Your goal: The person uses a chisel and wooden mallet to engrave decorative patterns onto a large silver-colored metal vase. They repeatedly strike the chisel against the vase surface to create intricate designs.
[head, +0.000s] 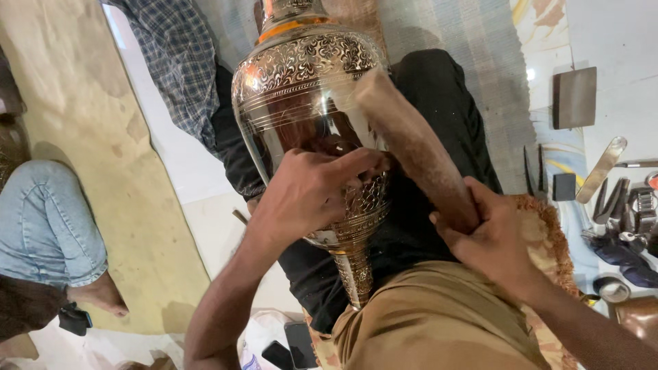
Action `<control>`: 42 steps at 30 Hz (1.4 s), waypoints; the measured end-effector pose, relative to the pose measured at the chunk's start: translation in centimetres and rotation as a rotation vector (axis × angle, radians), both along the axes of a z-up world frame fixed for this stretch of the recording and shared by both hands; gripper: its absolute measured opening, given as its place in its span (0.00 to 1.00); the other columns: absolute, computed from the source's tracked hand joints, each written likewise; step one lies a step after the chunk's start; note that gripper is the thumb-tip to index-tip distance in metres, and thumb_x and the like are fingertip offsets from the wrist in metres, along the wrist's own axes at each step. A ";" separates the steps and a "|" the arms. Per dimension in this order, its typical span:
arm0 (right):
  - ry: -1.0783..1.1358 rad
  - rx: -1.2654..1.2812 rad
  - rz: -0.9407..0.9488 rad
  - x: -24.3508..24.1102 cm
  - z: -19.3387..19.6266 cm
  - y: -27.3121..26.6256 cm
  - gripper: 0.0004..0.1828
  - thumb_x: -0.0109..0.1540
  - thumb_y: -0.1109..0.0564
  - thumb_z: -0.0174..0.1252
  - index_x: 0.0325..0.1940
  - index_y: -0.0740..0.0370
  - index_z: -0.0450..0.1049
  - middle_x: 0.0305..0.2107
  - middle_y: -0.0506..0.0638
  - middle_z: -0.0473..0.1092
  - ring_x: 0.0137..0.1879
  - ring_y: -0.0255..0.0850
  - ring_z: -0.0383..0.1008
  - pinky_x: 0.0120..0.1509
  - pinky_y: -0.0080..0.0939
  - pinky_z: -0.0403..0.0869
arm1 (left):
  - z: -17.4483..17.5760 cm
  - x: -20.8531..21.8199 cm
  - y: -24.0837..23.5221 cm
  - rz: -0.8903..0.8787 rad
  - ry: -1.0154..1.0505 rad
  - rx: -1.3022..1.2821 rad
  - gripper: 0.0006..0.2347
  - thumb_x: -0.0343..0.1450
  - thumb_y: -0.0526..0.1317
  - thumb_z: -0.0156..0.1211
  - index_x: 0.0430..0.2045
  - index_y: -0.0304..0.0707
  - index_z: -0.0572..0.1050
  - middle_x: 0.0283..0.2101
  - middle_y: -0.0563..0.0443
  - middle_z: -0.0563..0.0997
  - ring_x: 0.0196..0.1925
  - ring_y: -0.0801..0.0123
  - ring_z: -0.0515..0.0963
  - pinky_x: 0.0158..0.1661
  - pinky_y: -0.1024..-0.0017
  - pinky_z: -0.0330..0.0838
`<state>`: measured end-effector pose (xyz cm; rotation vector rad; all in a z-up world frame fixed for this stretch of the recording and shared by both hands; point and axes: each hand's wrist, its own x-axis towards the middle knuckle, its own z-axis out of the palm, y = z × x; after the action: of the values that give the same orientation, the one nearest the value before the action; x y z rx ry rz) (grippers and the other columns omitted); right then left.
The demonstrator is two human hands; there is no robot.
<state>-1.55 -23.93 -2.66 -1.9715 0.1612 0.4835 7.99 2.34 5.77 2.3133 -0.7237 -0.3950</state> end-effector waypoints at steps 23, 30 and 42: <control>-0.266 0.038 0.031 2.1 1.8 -0.9 0.14 0.54 0.59 0.67 0.42 0.65 0.75 0.29 0.54 0.75 0.33 0.40 0.75 0.37 0.41 0.73 | -0.7 -2.3 1.2 0.096 -0.045 -0.002 0.27 0.57 0.27 0.59 0.55 0.40 0.75 0.41 0.45 0.86 0.41 0.61 0.89 0.39 0.66 0.82; -0.205 -0.241 0.485 8.7 5.1 -1.5 0.19 0.47 0.58 0.68 0.39 0.62 0.72 0.18 0.51 0.70 0.19 0.44 0.71 0.25 0.47 0.67 | -3.6 -6.3 0.9 0.424 -0.275 -0.165 0.23 0.62 0.25 0.57 0.54 0.31 0.70 0.41 0.44 0.85 0.39 0.62 0.87 0.38 0.70 0.82; -0.225 -0.580 0.813 12.3 9.9 1.1 0.20 0.45 0.54 0.69 0.37 0.57 0.70 0.20 0.49 0.70 0.27 0.46 0.75 0.33 0.50 0.71 | -7.0 -8.9 -1.3 0.832 -0.489 -0.199 0.13 0.62 0.25 0.55 0.38 0.34 0.79 0.24 0.52 0.80 0.20 0.73 0.77 0.26 0.74 0.70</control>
<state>10.72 -22.82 7.26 -2.6096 -0.7508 0.7810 -0.90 1.05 -1.22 2.2915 0.0417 0.6027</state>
